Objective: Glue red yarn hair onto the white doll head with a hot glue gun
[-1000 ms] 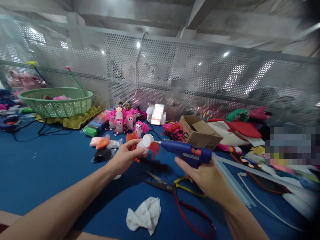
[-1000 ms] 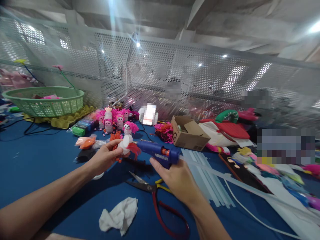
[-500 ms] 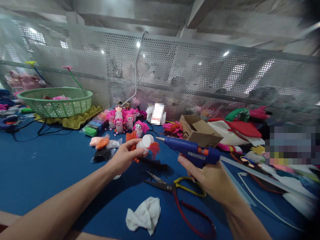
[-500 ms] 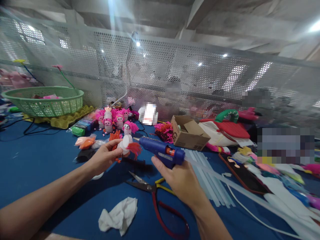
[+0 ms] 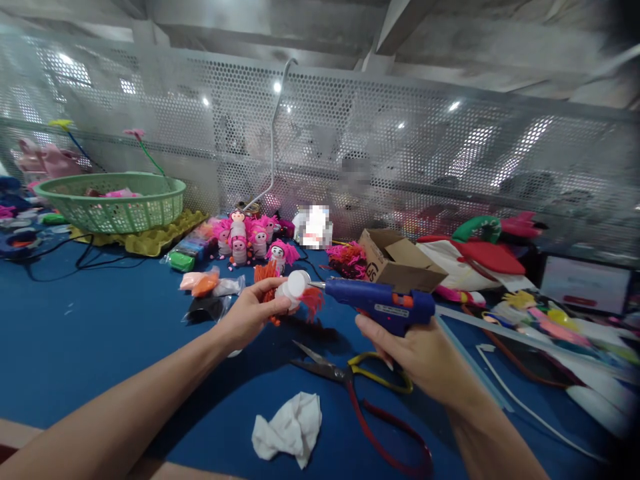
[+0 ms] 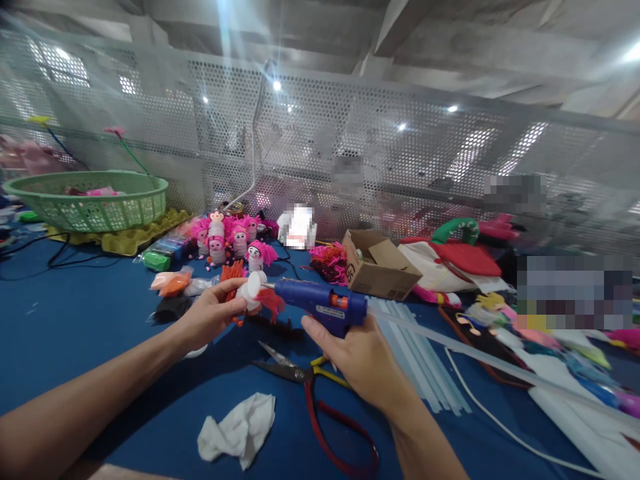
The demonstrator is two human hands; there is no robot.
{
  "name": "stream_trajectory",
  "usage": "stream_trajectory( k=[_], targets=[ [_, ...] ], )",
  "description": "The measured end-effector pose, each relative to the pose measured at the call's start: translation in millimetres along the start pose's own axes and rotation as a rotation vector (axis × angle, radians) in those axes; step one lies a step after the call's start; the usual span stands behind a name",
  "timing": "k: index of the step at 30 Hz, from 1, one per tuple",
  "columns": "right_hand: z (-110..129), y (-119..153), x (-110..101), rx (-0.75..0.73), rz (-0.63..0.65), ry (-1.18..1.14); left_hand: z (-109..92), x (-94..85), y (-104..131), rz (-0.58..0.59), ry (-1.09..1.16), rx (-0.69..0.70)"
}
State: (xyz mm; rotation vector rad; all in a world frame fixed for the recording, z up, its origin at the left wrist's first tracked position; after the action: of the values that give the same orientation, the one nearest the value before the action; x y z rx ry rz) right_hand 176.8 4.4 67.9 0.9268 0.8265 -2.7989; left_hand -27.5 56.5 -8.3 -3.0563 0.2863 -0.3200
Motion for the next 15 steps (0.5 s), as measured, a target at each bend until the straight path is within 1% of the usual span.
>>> stream_trajectory(
  k=[9,15],
  targets=[
    [-0.2,-0.1,1.5,-0.009,0.02,0.027,-0.8,0.1,1.2,-0.006,-0.022,-0.008],
    [0.9,-0.3,0.9,-0.047,-0.001,0.02,-2.3,1.1,2.1,-0.018,-0.006,-0.022]
  ],
)
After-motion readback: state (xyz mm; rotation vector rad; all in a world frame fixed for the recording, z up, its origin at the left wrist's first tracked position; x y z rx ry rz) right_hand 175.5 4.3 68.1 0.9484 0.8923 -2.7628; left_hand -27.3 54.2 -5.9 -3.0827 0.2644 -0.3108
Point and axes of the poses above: each hand's wrist, its own y-axis away from the middle knuckle, its own x-axis out of the palm, z = x × y, the point moved 4 cm from there along -y, towards the middle knuckle, and after that the axes turned 11 degrees about -y, right-handed, at the moved point
